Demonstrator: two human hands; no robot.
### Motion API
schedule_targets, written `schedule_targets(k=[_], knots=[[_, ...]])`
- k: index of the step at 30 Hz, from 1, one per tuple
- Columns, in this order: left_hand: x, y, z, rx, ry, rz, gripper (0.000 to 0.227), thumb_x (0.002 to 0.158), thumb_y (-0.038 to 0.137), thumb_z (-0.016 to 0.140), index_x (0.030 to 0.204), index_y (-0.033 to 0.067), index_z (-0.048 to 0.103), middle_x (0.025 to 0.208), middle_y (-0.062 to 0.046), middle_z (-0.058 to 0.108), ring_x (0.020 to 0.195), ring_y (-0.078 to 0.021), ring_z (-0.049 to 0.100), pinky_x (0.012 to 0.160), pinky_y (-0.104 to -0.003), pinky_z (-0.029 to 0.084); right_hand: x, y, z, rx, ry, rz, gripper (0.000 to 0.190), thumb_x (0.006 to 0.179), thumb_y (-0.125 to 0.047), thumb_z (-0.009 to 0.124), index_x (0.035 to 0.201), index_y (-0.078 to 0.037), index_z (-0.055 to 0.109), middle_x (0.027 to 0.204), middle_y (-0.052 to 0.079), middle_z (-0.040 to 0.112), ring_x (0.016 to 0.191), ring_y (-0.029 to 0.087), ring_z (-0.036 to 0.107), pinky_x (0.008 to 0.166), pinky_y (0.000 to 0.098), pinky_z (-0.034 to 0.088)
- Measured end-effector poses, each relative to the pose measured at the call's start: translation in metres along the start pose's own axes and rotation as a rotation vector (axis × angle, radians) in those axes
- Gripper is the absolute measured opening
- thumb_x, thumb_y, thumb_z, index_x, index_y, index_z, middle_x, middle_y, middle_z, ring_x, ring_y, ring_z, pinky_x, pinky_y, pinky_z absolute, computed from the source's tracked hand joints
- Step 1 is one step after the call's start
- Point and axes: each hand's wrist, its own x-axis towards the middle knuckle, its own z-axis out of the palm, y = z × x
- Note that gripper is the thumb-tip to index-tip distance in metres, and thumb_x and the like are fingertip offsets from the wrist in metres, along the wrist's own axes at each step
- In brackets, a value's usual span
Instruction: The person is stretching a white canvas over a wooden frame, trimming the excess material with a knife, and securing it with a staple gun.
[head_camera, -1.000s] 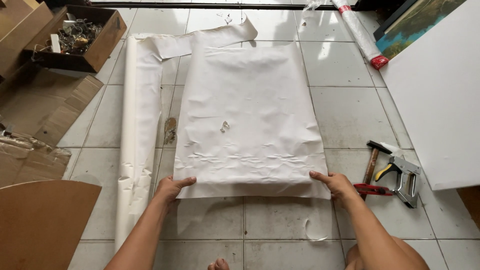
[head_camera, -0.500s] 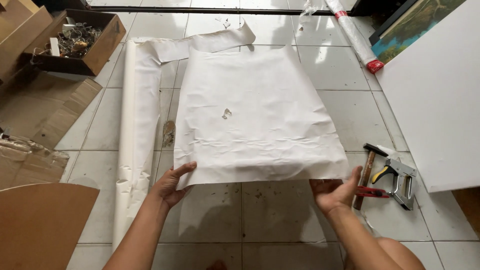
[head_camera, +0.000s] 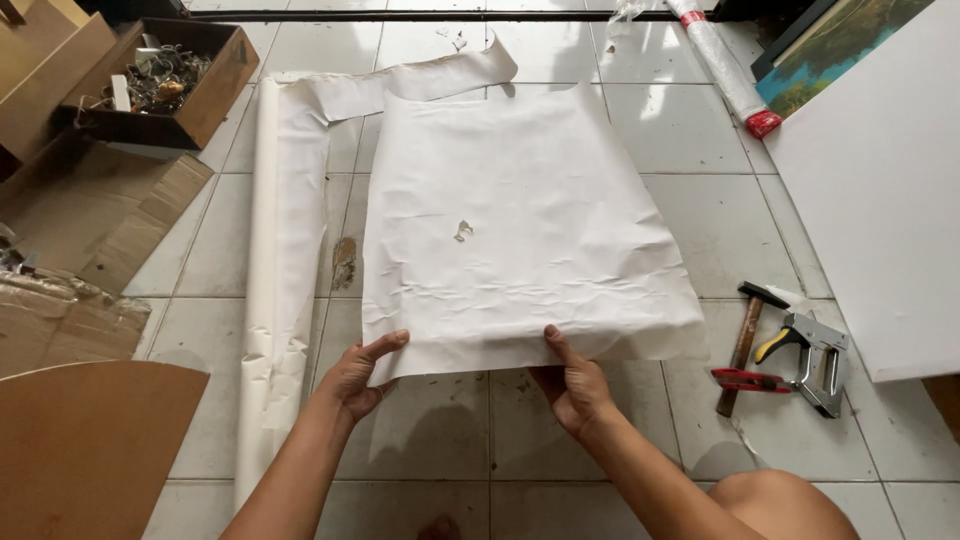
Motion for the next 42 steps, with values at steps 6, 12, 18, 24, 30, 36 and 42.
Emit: schedule_targets(k=[6, 12, 18, 24, 30, 36, 42], knots=[[-0.029, -0.006, 0.020, -0.220, 0.001, 0.024, 0.061, 0.084, 0.019, 0.096, 0.139, 0.0114, 0.071, 0.132, -0.008, 0.076, 0.124, -0.0299, 0.073, 0.121, -0.050, 0.053, 0.009, 0.001, -0.007, 0.021, 0.000, -0.075, 0.094, 0.089, -0.024, 0.094, 0.158, 0.017, 0.045, 0.155, 0.033, 0.055, 0.144, 0.042, 0.060, 0.130, 0.0597, 0.044], [-0.037, -0.080, 0.041, -0.564, -0.350, -0.107, 0.082, 0.108, 0.085, 0.037, 0.150, 0.0203, 0.064, 0.147, -0.003, 0.070, 0.133, -0.0366, 0.067, 0.100, -0.050, 0.052, 0.004, -0.016, -0.001, -0.014, -0.003, -0.060, 0.060, 0.088, -0.028, 0.079, 0.126, 0.016, 0.068, 0.141, 0.022, 0.072, 0.129, 0.034, 0.070, 0.126, 0.0417, 0.055], [-0.074, -0.076, 0.134, 0.246, -0.458, 0.275, 0.077, 0.092, 0.025, 0.080, 0.163, 0.0075, 0.055, 0.166, -0.016, 0.061, 0.138, -0.0306, 0.069, 0.111, -0.041, 0.058, -0.015, -0.029, 0.016, -0.113, -0.040, -0.152, 0.065, 0.085, -0.032, 0.079, 0.136, 0.007, 0.068, 0.134, 0.016, 0.070, 0.129, 0.032, 0.068, 0.117, 0.0453, 0.054], [-0.102, -0.023, 0.190, -0.026, -0.234, 0.271, 0.054, 0.086, 0.029, 0.088, 0.129, -0.0027, 0.080, 0.122, -0.017, 0.085, 0.117, -0.0296, 0.079, 0.107, -0.045, 0.057, -0.007, -0.034, 0.013, -0.097, -0.231, -0.356, 0.033, 0.101, -0.026, 0.079, 0.122, 0.000, 0.076, 0.115, 0.011, 0.073, 0.111, 0.024, 0.068, 0.100, 0.0437, 0.056], [-0.166, 0.033, 0.221, 0.128, -0.239, 0.596, 0.085, 0.080, 0.043, 0.084, 0.151, -0.0016, 0.064, 0.144, -0.016, 0.078, 0.131, -0.0303, 0.073, 0.109, -0.044, 0.056, -0.078, -0.080, 0.056, -0.147, -0.256, -0.509, 0.058, 0.095, -0.038, 0.074, 0.130, 0.008, 0.066, 0.122, 0.018, 0.069, 0.121, 0.030, 0.068, 0.106, 0.0492, 0.054], [-0.247, 0.094, 0.263, 0.143, -0.178, 0.644, 0.056, 0.092, 0.035, 0.093, 0.133, 0.0018, 0.078, 0.118, -0.016, 0.083, 0.113, -0.0239, 0.078, 0.107, -0.051, 0.062, -0.162, -0.143, 0.106, -0.241, -0.149, -0.587, 0.065, 0.105, -0.047, 0.073, 0.150, -0.002, 0.059, 0.120, 0.005, 0.055, 0.114, 0.021, 0.057, 0.109, 0.0476, 0.059], [-0.309, 0.158, 0.295, 0.215, -0.212, 0.680, 0.052, 0.095, 0.043, 0.089, 0.127, 0.0047, 0.075, 0.112, -0.005, 0.077, 0.106, -0.0190, 0.072, 0.097, -0.045, 0.055, -0.236, -0.219, 0.135, -0.707, -0.233, -0.579, 0.057, 0.108, -0.044, 0.071, 0.131, 0.008, 0.072, 0.098, 0.015, 0.066, 0.093, 0.027, 0.070, 0.077, 0.0456, 0.067]])
